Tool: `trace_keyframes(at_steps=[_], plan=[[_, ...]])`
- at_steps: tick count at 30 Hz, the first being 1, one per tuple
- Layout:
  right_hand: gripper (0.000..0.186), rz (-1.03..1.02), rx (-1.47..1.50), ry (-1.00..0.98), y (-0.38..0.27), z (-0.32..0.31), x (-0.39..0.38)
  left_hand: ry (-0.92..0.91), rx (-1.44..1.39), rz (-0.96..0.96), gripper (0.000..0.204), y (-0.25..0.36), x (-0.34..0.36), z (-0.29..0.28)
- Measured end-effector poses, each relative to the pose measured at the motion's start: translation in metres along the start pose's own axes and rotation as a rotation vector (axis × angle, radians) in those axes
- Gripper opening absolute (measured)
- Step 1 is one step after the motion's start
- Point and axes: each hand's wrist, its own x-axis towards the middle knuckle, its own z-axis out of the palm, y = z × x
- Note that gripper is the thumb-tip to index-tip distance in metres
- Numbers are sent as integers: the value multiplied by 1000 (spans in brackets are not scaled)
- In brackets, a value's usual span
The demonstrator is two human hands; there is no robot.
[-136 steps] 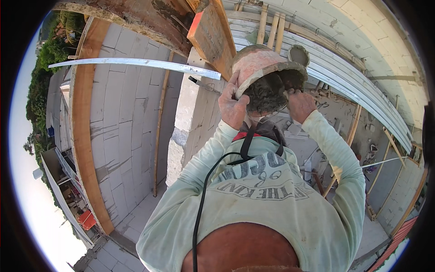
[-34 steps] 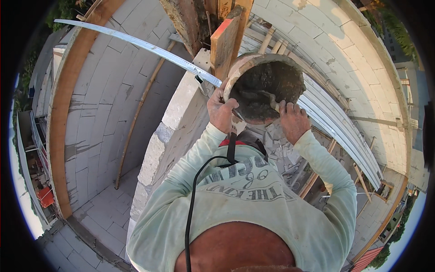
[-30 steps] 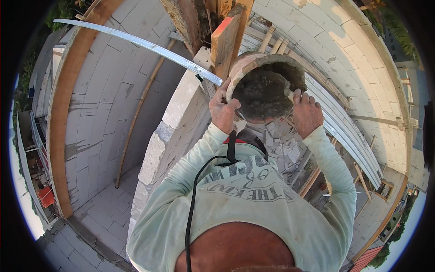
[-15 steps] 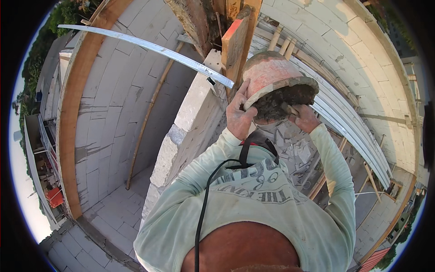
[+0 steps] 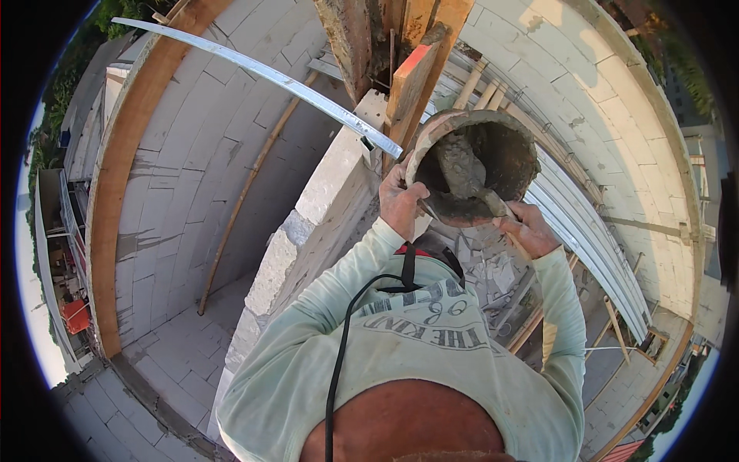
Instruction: The person applies mortar to a vertical surface and then places a brick onto the mortar bed using a trowel and their hands.
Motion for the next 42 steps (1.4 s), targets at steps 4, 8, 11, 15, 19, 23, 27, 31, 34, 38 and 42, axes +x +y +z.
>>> trace_keyframes(at_steps=[4,8,11,15,19,23,27,31,34,38,42], plan=[[24,-39,-110,-17,-26,-18,-22,33,40,24,21,-18,13,-19],[26,13,-135,19,-76,-45,-40,90,-12,-30,20,-18,15,-21],[28,-16,-207,77,-118,-60,-39,113,22,-110,20,-18,12,-23],[32,-385,-486,348,-173,-59,-7,99,58,-82,20,-32,11,-38],[34,-635,-946,771,-170,-36,75,100,115,-132,51,-28,4,-35],[34,-682,-995,900,-161,-18,115,100,103,-113,59,-34,-3,-42],[29,-673,-953,918,-173,-36,85,124,73,-78,58,-26,-7,-44],[19,-544,-736,787,-157,-44,33,103,86,-110,56,-16,-5,-41],[21,-465,-680,690,-127,-46,-3,93,66,-103,52,-13,-2,-35],[25,-230,-698,524,-84,-38,-35,94,98,-151,41,-15,0,-33],[30,-43,-999,421,-55,-13,-30,64,19,-71,33,-33,4,-35]])
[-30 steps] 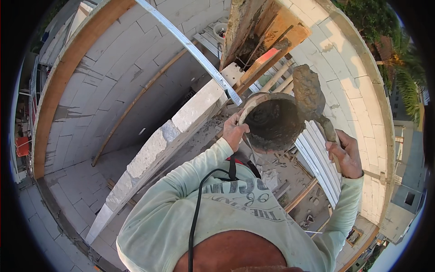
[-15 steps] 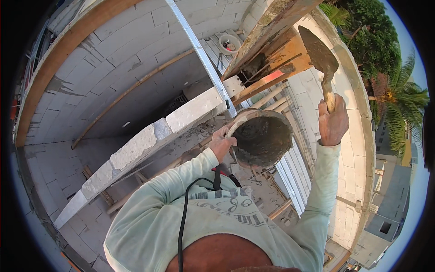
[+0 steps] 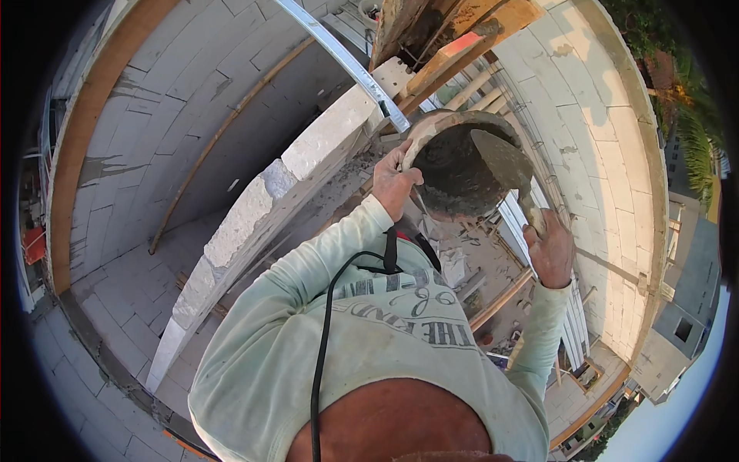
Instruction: The person applies mortar to a vertical surface and then places a brick onto the mortar bed using a trowel and their hands.
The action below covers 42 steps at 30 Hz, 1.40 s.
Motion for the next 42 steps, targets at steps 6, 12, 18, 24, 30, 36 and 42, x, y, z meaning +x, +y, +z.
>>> trace_keyframes(at_steps=[6,12,18,24,30,36,42], plan=[[39,-64,-528,170,-10,85,33,29,120,16,58,15,-16,17],[35,-105,-704,253,-29,138,46,43,200,49,63,13,-21,38],[29,-203,-609,72,-21,125,17,32,294,241,63,-14,-13,23],[33,23,-475,263,-15,114,29,-58,222,203,52,-2,-14,35],[31,-186,-453,102,-9,128,-2,-89,186,169,61,11,-9,32],[36,22,-399,322,-9,119,22,-129,225,184,60,11,-8,33],[29,-197,-411,144,-2,127,0,-99,151,165,60,20,-11,38]])
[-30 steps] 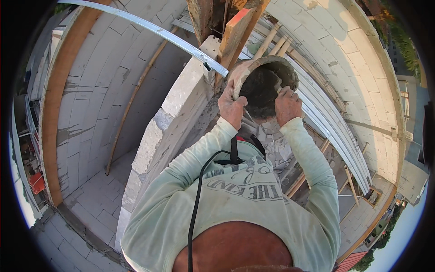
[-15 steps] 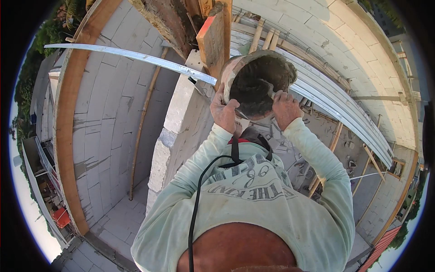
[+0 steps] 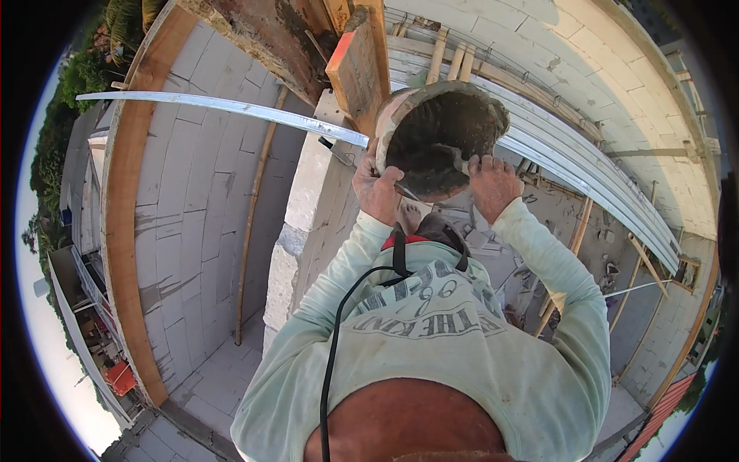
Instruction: The person applies mortar to a vertical surface and then places a brick onto the mortar bed using a trowel and their hands.
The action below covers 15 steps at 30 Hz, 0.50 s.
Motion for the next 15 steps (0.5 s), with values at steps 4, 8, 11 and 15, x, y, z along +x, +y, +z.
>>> trace_keyframes(at_steps=[4,8,11,15], plan=[[25,181,-41,117,11,-14,24,-18,70,-20,62,-5,-2,3],[26,237,-149,178,9,6,39,-61,60,45,66,-4,1,15],[25,83,-171,100,-4,16,24,-42,50,88,62,-9,4,15],[25,52,-67,15,-2,3,18,-51,106,110,59,-16,2,12]])
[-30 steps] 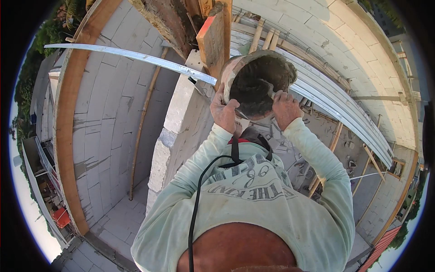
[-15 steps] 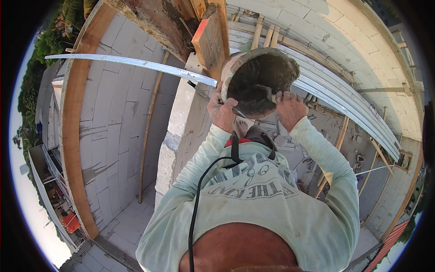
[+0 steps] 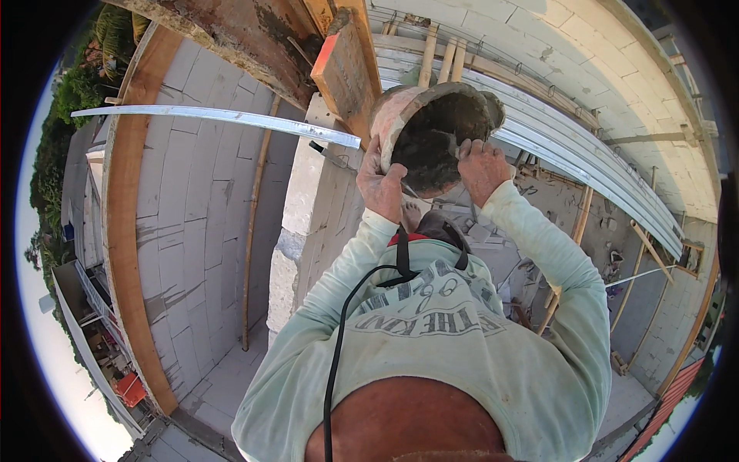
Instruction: The person applies mortar to a vertical surface and then places a brick onto the mortar bed using a trowel and their hands.
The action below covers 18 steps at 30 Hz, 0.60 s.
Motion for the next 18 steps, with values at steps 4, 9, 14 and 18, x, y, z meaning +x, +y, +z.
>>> trace_keyframes(at_steps=[4,9,14,18], plan=[[18,132,17,-62,22,-17,18,-16,67,60,34,-3,-6,4],[12,59,239,-141,31,5,18,-88,249,255,16,-7,-3,2],[31,146,637,-305,34,30,-3,-156,222,252,10,1,-1,-6],[33,161,930,-310,34,49,-7,-218,159,202,12,7,3,-9]])
